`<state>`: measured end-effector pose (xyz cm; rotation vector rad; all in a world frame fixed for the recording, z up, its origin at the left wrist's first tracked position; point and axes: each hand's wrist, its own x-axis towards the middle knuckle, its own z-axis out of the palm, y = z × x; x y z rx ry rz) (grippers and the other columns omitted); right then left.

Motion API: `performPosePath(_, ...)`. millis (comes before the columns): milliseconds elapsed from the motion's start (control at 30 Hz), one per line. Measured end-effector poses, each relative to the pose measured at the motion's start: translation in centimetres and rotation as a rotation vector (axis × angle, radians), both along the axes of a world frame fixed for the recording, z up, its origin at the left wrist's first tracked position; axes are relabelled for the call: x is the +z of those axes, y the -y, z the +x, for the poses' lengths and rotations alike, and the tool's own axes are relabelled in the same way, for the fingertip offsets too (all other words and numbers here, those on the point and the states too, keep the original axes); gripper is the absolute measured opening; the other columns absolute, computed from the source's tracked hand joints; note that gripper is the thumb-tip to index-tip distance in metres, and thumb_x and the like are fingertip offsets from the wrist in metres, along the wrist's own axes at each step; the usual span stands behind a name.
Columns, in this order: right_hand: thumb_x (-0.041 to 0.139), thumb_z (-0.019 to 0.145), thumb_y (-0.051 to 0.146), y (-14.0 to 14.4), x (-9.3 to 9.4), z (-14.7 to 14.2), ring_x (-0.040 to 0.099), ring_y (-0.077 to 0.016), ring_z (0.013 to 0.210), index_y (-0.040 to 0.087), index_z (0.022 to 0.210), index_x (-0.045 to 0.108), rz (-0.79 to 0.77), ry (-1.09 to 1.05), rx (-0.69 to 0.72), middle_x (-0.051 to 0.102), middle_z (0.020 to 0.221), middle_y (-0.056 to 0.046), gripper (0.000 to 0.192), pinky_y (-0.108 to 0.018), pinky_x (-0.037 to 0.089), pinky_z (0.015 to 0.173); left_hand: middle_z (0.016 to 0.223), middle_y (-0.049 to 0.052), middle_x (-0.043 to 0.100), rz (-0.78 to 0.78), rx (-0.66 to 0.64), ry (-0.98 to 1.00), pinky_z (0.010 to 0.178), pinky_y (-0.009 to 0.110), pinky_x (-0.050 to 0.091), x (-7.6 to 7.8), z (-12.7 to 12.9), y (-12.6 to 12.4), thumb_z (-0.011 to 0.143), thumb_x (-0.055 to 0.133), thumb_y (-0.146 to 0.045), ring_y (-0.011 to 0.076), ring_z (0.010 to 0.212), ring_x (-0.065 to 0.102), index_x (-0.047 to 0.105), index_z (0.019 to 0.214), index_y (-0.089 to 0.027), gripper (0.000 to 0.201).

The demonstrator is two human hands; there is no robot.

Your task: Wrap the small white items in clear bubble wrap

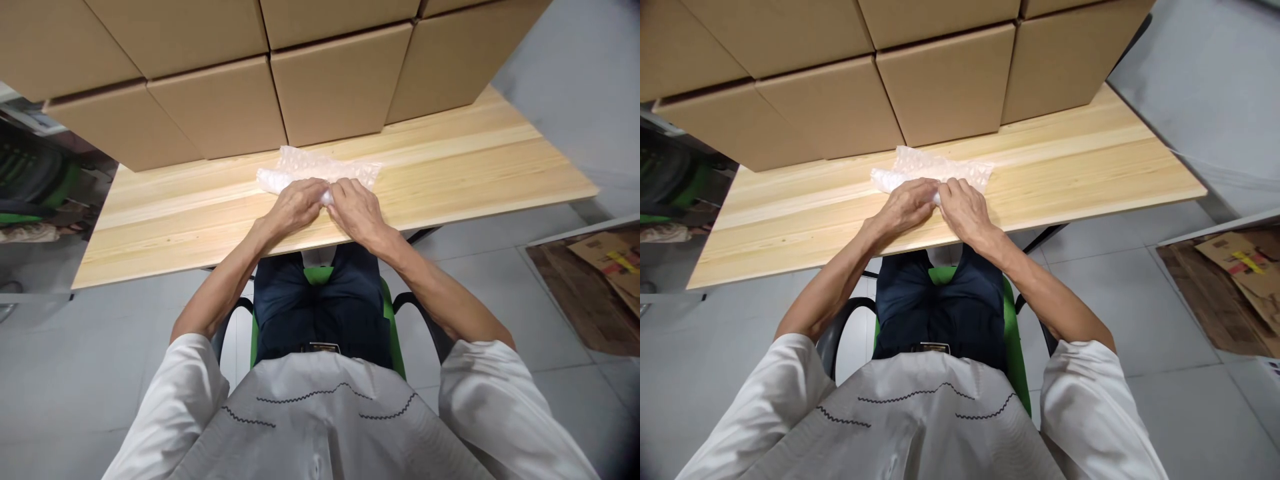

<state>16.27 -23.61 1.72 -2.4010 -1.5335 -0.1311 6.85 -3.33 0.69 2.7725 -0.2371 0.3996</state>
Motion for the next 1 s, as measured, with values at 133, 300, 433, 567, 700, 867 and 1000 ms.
performPosePath(133, 0.053, 0.112, 0.021, -0.4, -0.4, 0.3, 0.060, -0.0423, 0.134, 0.010, 0.143, 0.070, -0.026, -0.012, -0.018, 0.074, 0.144, -0.028, 0.037, -0.050, 0.053, 0.107, 0.145, 0.018, 0.083, -0.055, 0.029, -0.049, 0.124, 0.050, 0.056, 0.9, -0.3, 0.5, 0.102, 0.053, -0.021, 0.0324, 0.136, 0.076, 0.076, 0.138, -0.020, 0.042)
performPosePath(300, 0.057, 0.108, 0.023, -0.2, -0.1, 0.5, 0.064, -0.0420, 0.134, 0.008, 0.145, 0.071, -0.046, -0.027, -0.004, 0.075, 0.145, -0.028, 0.042, -0.048, 0.054, 0.104, 0.133, 0.015, 0.083, -0.059, 0.083, -0.131, 0.111, 0.046, 0.058, 2.0, -1.2, 0.6, 0.104, 0.055, -0.027, 0.0326, 0.123, 0.078, 0.069, 0.144, -0.020, 0.043)
performPosePath(433, 0.061, 0.107, 0.035, -0.3, 1.3, 1.7, 0.072, -0.0384, 0.117, 0.011, 0.135, 0.076, -0.092, -0.160, -0.008, 0.082, 0.135, -0.024, 0.039, -0.044, 0.054, 0.095, 0.126, 0.015, 0.083, -0.009, 0.100, -0.214, 0.102, 0.044, 0.057, 2.6, -1.3, 0.0, 0.109, 0.052, -0.034, 0.0335, 0.113, 0.079, 0.070, 0.143, -0.018, 0.042)
performPosePath(567, 0.065, 0.103, 0.043, -0.8, 2.5, 4.2, 0.069, -0.0296, 0.090, 0.019, 0.101, 0.078, -0.118, -0.371, -0.005, 0.083, 0.102, -0.013, 0.027, -0.038, 0.049, 0.080, 0.132, 0.018, 0.082, 0.073, 0.101, -0.233, 0.106, 0.045, 0.056, 3.0, -0.1, -0.7, 0.117, 0.037, -0.035, 0.0341, 0.118, 0.079, 0.075, 0.137, -0.017, 0.046)
performPosePath(700, 0.065, 0.102, 0.043, -1.0, 2.7, 6.3, 0.060, -0.0237, 0.078, 0.022, 0.083, 0.069, -0.107, -0.538, -0.028, 0.071, 0.080, -0.006, 0.028, -0.037, 0.044, 0.073, 0.124, 0.021, 0.084, 0.171, 0.150, -0.257, 0.102, 0.048, 0.056, 3.3, 2.3, -0.9, 0.121, 0.033, -0.039, 0.0373, 0.115, 0.080, 0.078, 0.128, -0.014, 0.052)
performPosePath(867, 0.062, 0.107, 0.045, -0.5, 2.8, 7.2, 0.055, -0.0218, 0.074, 0.024, 0.078, 0.063, -0.069, -0.635, -0.073, 0.064, 0.074, -0.003, 0.036, -0.036, 0.041, 0.070, 0.110, 0.021, 0.084, 0.235, 0.200, -0.284, 0.097, 0.051, 0.054, 2.9, 5.9, -1.3, 0.119, 0.043, -0.033, 0.0402, 0.109, 0.080, 0.082, 0.120, -0.015, 0.043)
performPosePath(1000, 0.054, 0.112, 0.037, -0.1, 2.7, 7.3, 0.064, -0.0258, 0.083, 0.022, 0.085, 0.071, -0.078, -0.493, -0.056, 0.077, 0.087, -0.010, 0.035, -0.038, 0.046, 0.078, 0.113, 0.020, 0.084, 0.286, 0.154, -0.260, 0.098, 0.050, 0.052, 2.0, 8.2, -2.2, 0.118, 0.048, -0.030, 0.0397, 0.114, 0.079, 0.082, 0.121, -0.015, 0.038)
